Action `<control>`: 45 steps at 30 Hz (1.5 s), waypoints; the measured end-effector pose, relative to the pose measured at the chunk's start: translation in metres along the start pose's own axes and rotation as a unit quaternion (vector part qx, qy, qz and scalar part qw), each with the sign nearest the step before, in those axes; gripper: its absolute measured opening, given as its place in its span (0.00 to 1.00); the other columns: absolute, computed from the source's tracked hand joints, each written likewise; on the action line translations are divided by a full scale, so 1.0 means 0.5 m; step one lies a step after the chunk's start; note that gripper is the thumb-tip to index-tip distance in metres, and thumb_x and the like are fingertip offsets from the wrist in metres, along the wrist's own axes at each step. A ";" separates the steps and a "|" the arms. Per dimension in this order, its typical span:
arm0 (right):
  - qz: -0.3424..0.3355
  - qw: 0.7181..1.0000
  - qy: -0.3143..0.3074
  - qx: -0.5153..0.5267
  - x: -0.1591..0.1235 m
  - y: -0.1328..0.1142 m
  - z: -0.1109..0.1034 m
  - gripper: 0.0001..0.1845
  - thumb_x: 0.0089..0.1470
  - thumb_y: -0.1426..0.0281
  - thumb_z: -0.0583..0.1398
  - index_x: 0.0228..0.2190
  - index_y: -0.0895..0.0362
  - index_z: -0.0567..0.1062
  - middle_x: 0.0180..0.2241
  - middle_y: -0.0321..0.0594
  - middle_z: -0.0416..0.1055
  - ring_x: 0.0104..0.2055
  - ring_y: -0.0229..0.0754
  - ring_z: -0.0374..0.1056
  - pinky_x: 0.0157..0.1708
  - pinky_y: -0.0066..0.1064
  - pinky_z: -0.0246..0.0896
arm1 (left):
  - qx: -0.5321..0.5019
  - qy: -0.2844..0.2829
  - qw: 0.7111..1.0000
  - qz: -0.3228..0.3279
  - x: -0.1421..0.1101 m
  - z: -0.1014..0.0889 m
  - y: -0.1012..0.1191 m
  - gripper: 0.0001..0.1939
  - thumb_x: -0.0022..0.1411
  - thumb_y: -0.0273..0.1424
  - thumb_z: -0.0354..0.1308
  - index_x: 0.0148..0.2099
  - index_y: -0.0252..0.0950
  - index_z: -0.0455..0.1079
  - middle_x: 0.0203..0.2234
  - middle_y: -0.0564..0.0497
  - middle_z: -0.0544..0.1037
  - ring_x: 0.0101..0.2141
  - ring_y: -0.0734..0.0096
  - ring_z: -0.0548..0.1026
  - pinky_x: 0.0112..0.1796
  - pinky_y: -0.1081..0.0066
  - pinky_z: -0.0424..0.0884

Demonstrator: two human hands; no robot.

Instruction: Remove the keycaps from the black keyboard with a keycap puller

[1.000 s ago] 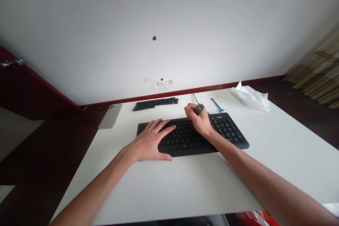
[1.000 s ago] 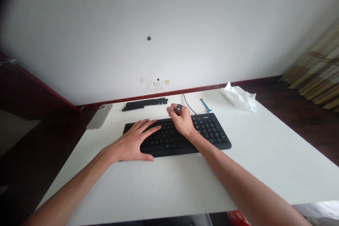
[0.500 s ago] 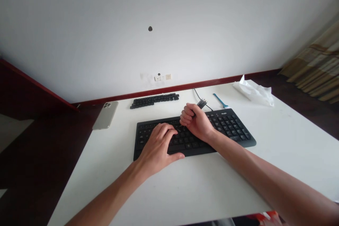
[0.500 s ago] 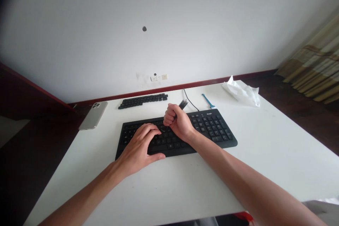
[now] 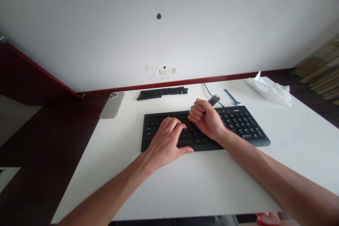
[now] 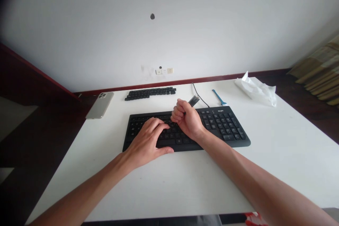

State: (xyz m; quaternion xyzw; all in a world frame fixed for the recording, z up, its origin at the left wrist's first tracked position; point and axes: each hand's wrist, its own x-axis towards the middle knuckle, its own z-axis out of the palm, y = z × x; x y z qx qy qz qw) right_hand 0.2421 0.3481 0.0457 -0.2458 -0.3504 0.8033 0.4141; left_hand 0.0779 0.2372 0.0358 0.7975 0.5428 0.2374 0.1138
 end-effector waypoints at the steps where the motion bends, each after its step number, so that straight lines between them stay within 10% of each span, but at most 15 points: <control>1: -0.003 1.000 0.003 0.001 0.000 0.001 0.000 0.28 0.63 0.61 0.62 0.20 0.53 0.52 0.20 0.29 0.43 0.22 0.36 0.39 0.22 0.31 0.46 | 0.002 -0.001 1.000 0.000 0.000 0.001 0.000 0.35 0.53 0.47 0.76 0.57 0.39 0.69 0.48 0.44 0.72 0.52 0.49 0.71 0.56 0.48 0.70; 20: -0.060 0.975 -0.116 -0.182 -0.044 0.034 0.028 0.28 0.62 0.53 0.63 0.19 0.54 0.62 0.20 0.31 0.49 0.23 0.35 0.44 0.22 0.33 0.39 | 0.007 0.027 1.000 0.004 0.002 -0.002 -0.003 0.28 0.59 0.43 0.73 0.55 0.40 0.67 0.51 0.44 0.74 0.55 0.48 0.71 0.59 0.47 0.68; 29: -0.099 0.979 -0.002 -0.179 -0.016 0.029 0.012 0.24 0.65 0.53 0.60 0.24 0.53 0.63 0.21 0.33 0.59 0.25 0.39 0.59 0.29 0.34 0.58 | -0.023 0.036 0.999 -0.018 0.009 0.000 -0.012 0.20 0.61 0.36 0.72 0.53 0.41 0.72 0.51 0.46 0.75 0.55 0.53 0.71 0.60 0.51 0.68; 38: -0.202 0.787 0.016 -0.582 -0.037 -0.018 0.013 0.20 0.66 0.53 0.58 0.29 0.55 0.71 0.24 0.33 0.65 0.27 0.38 0.59 0.30 0.32 0.54 | -0.033 0.055 0.998 -0.014 0.007 0.001 -0.010 0.19 0.59 0.34 0.74 0.48 0.38 0.71 0.49 0.47 0.76 0.54 0.55 0.72 0.58 0.52 0.69; 45: -0.142 0.774 -0.104 -0.609 -0.033 -0.023 0.004 0.24 0.66 0.50 0.58 0.31 0.56 0.76 0.23 0.34 0.70 0.25 0.36 0.61 0.27 0.30 0.55 | -0.026 0.053 0.998 -0.011 0.007 0.001 -0.011 0.19 0.60 0.35 0.73 0.49 0.37 0.71 0.44 0.47 0.77 0.50 0.56 0.73 0.56 0.53 0.71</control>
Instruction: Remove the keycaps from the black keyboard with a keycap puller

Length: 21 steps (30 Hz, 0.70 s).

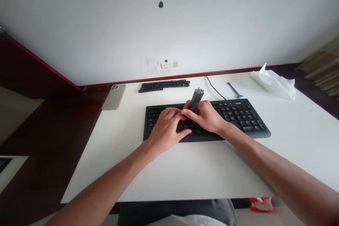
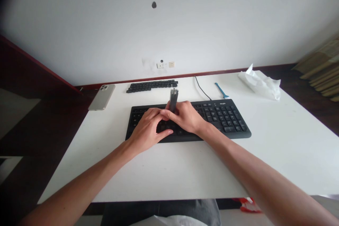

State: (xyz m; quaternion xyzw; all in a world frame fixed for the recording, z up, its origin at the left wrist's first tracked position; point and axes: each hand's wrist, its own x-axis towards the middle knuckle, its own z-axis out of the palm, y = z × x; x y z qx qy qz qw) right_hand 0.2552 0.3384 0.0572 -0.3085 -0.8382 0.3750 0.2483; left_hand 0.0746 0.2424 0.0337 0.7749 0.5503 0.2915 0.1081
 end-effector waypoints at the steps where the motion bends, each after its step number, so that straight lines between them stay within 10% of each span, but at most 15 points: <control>1: -0.016 1.000 -0.013 -0.006 -0.001 0.000 0.002 0.23 0.66 0.50 0.59 0.31 0.57 0.77 0.24 0.35 0.72 0.25 0.37 0.63 0.28 0.30 0.55 | 0.002 0.001 1.000 0.001 0.000 0.000 0.000 0.20 0.60 0.35 0.73 0.51 0.37 0.71 0.44 0.48 0.77 0.50 0.56 0.73 0.56 0.53 0.71; 14: -0.219 0.972 0.003 -0.087 -0.016 -0.011 0.012 0.18 0.64 0.65 0.60 0.22 0.55 0.71 0.20 0.33 0.67 0.21 0.34 0.58 0.24 0.29 0.52 | 0.027 0.017 0.999 0.028 0.000 0.001 0.002 0.06 0.68 0.32 0.63 0.39 0.37 0.69 0.35 0.50 0.76 0.42 0.60 0.73 0.50 0.57 0.72; 21: -0.160 0.982 -0.025 -0.094 -0.015 -0.015 -0.029 0.11 0.60 0.63 0.64 0.29 0.55 0.77 0.21 0.33 0.71 0.22 0.34 0.62 0.25 0.28 0.56 | 0.015 0.013 1.000 0.021 -0.002 -0.001 0.002 0.07 0.70 0.35 0.63 0.45 0.38 0.71 0.41 0.49 0.78 0.46 0.59 0.72 0.53 0.56 0.70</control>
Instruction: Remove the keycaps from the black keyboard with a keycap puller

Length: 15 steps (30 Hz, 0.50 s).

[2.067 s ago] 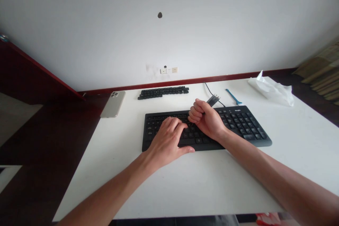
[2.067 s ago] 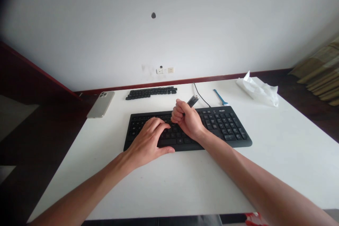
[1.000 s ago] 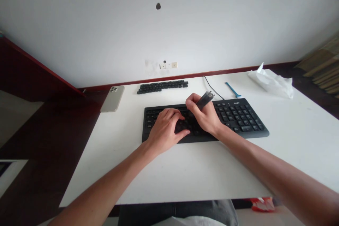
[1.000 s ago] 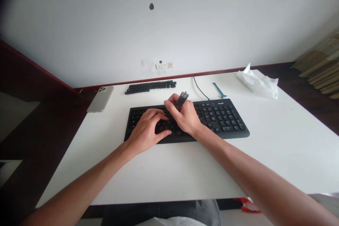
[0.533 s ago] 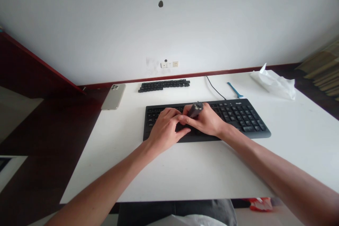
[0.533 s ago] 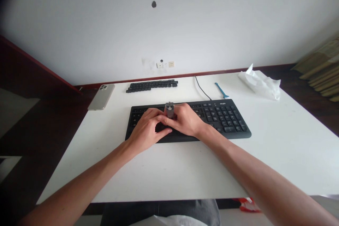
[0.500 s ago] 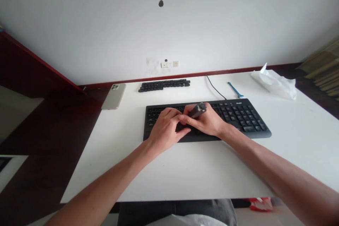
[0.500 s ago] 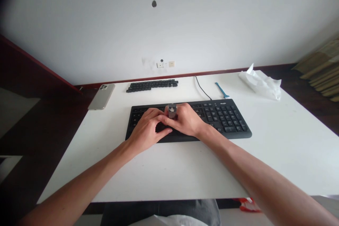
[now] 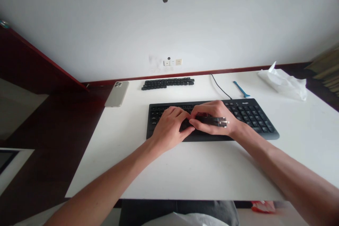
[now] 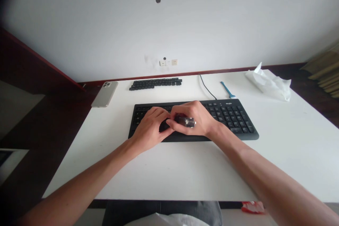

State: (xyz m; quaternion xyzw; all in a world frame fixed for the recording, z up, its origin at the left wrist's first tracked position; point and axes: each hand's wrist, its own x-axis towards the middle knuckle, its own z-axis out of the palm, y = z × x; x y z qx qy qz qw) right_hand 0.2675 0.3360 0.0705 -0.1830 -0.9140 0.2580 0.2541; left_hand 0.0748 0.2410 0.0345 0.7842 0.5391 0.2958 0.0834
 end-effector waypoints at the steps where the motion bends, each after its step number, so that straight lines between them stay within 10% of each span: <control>1: 0.017 1.000 -0.023 0.012 0.002 0.000 -0.011 0.10 0.60 0.62 0.64 0.30 0.55 0.78 0.23 0.34 0.73 0.23 0.35 0.63 0.26 0.29 0.57 | -0.003 -0.001 1.000 -0.005 0.000 0.000 0.000 0.07 0.69 0.35 0.63 0.45 0.38 0.71 0.41 0.49 0.78 0.47 0.59 0.72 0.53 0.56 0.70; 8: 0.100 0.962 -0.234 0.101 0.016 0.012 -0.059 0.16 0.55 0.60 0.69 0.43 0.53 0.79 0.38 0.38 0.78 0.35 0.41 0.70 0.34 0.31 0.63 | -0.026 -0.013 0.999 -0.031 0.002 -0.003 -0.002 0.09 0.63 0.33 0.70 0.42 0.38 0.72 0.40 0.50 0.78 0.46 0.59 0.72 0.51 0.58 0.71; 15: 0.090 0.967 -0.225 0.078 0.012 0.006 -0.051 0.11 0.54 0.64 0.69 0.39 0.52 0.79 0.37 0.39 0.78 0.34 0.43 0.71 0.32 0.33 0.62 | -0.045 -0.016 0.998 -0.040 0.006 -0.005 0.001 0.08 0.62 0.31 0.70 0.40 0.39 0.74 0.39 0.51 0.79 0.46 0.59 0.72 0.53 0.57 0.70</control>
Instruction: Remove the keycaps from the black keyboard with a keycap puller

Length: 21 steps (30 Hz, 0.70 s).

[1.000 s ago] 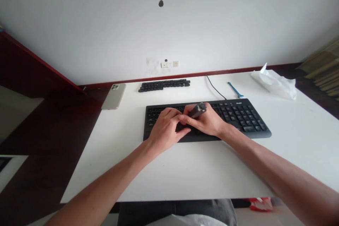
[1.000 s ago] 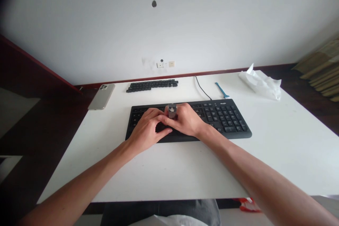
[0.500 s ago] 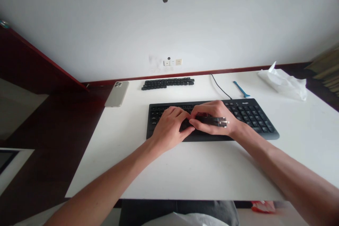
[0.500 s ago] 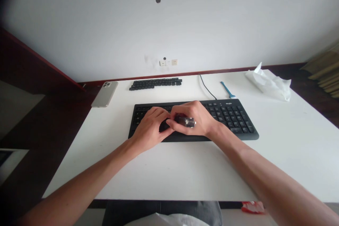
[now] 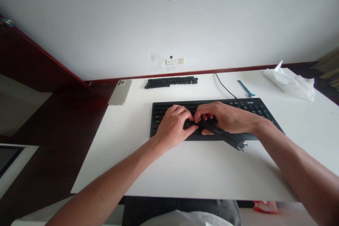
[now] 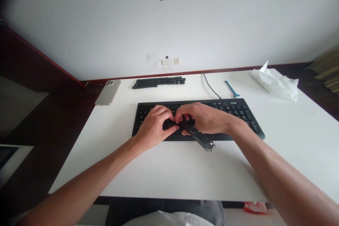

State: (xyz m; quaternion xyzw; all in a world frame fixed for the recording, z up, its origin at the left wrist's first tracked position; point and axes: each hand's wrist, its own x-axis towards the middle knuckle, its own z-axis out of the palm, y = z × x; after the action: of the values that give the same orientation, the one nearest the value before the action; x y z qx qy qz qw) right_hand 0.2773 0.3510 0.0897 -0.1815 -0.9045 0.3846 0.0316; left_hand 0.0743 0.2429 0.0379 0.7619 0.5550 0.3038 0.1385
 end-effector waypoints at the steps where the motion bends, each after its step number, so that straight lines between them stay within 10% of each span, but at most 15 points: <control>1: -0.011 1.000 0.021 -0.009 -0.002 -0.006 0.007 0.08 0.55 0.65 0.68 0.38 0.52 0.80 0.36 0.39 0.78 0.32 0.43 0.71 0.30 0.33 0.61 | 0.000 0.001 1.000 0.000 0.000 0.000 0.000 0.08 0.62 0.31 0.70 0.40 0.39 0.74 0.39 0.51 0.79 0.47 0.59 0.72 0.53 0.57 0.70; 6: -0.009 0.989 0.125 -0.075 -0.034 -0.045 0.067 0.04 0.63 0.70 0.62 0.37 0.53 0.78 0.34 0.42 0.76 0.30 0.43 0.72 0.29 0.35 0.65 | -0.004 -0.005 1.000 0.003 -0.002 -0.003 -0.002 0.07 0.63 0.31 0.68 0.40 0.39 0.73 0.39 0.50 0.78 0.48 0.57 0.73 0.53 0.56 0.70; 12: 0.021 0.960 0.257 -0.112 -0.082 -0.065 0.172 0.19 0.65 0.71 0.61 0.56 0.51 0.74 0.54 0.50 0.75 0.52 0.53 0.73 0.51 0.47 0.72 | 0.014 -0.010 1.000 0.022 -0.007 -0.005 -0.006 0.20 0.66 0.32 0.64 0.59 0.40 0.70 0.51 0.45 0.75 0.55 0.55 0.71 0.58 0.53 0.69; 21: 0.085 0.923 0.372 -0.041 -0.047 -0.124 0.232 0.09 0.67 0.72 0.58 0.44 0.52 0.78 0.48 0.48 0.75 0.47 0.49 0.76 0.47 0.40 0.74 | 0.051 -0.071 0.993 0.074 -0.014 -0.013 -0.024 0.32 0.63 0.37 0.68 0.67 0.42 0.65 0.67 0.43 0.65 0.67 0.51 0.61 0.67 0.50 0.59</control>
State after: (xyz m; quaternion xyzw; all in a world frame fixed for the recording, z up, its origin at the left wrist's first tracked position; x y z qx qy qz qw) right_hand 0.2579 0.2239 0.0539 -0.3890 -0.8239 0.2527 0.3256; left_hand 0.0599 0.2399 0.0341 0.8265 0.5009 0.2297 0.1153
